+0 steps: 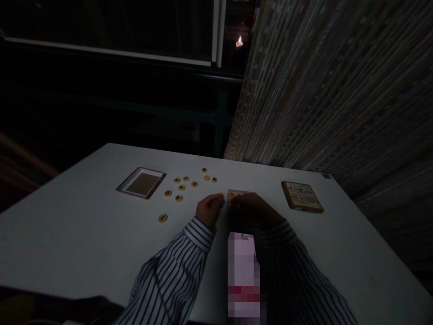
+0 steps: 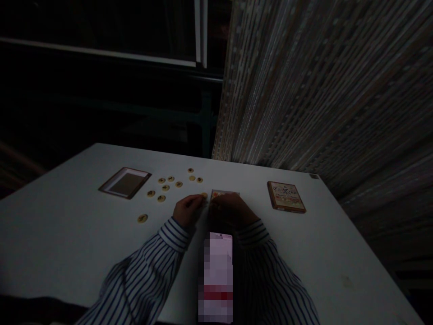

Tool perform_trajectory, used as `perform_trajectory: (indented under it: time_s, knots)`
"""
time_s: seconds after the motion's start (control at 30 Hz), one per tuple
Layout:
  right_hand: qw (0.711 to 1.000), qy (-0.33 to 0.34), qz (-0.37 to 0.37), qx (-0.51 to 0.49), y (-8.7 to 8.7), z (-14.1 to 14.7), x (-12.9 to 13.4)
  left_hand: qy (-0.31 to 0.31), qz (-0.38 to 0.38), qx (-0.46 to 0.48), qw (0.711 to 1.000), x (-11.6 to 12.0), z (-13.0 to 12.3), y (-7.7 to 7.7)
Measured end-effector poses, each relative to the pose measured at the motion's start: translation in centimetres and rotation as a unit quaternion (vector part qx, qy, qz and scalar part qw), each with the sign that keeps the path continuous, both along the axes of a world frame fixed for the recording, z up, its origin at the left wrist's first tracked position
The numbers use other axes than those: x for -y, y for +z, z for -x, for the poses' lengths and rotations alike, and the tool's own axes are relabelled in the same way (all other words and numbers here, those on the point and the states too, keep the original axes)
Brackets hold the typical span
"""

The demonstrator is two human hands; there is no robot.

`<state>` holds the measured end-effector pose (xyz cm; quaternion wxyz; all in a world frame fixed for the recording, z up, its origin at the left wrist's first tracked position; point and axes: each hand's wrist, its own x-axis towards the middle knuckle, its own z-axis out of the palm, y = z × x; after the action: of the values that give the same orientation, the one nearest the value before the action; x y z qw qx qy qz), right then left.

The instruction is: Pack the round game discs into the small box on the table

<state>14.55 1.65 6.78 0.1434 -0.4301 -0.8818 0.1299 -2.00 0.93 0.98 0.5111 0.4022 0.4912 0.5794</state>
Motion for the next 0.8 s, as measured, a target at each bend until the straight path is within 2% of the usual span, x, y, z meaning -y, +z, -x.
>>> perform_trajectory:
  time_s: [0.1,0.27,0.43,0.6,0.8]
  knots:
    - [0.997,0.018,-0.007,0.081,0.3,0.1,0.1,-0.002,-0.004,-0.002,1.000,0.0,0.2,0.2]
    - [0.992,0.003,-0.007,0.129,0.5,0.7,0.6,0.010,-0.010,-0.009,1.000,-0.1,0.3,0.3]
    - [0.978,0.007,-0.033,0.204,-0.2,1.1,0.4,0.016,-0.013,-0.018,1.000,-0.2,0.5,-0.2]
    - [0.970,0.026,-0.034,0.241,-0.6,1.0,0.1,0.011,-0.008,-0.034,0.999,-0.3,0.7,-0.2]
    - [0.964,0.018,-0.001,0.265,0.2,1.3,0.3,0.024,-0.014,-0.030,0.999,-0.3,0.6,-0.1]
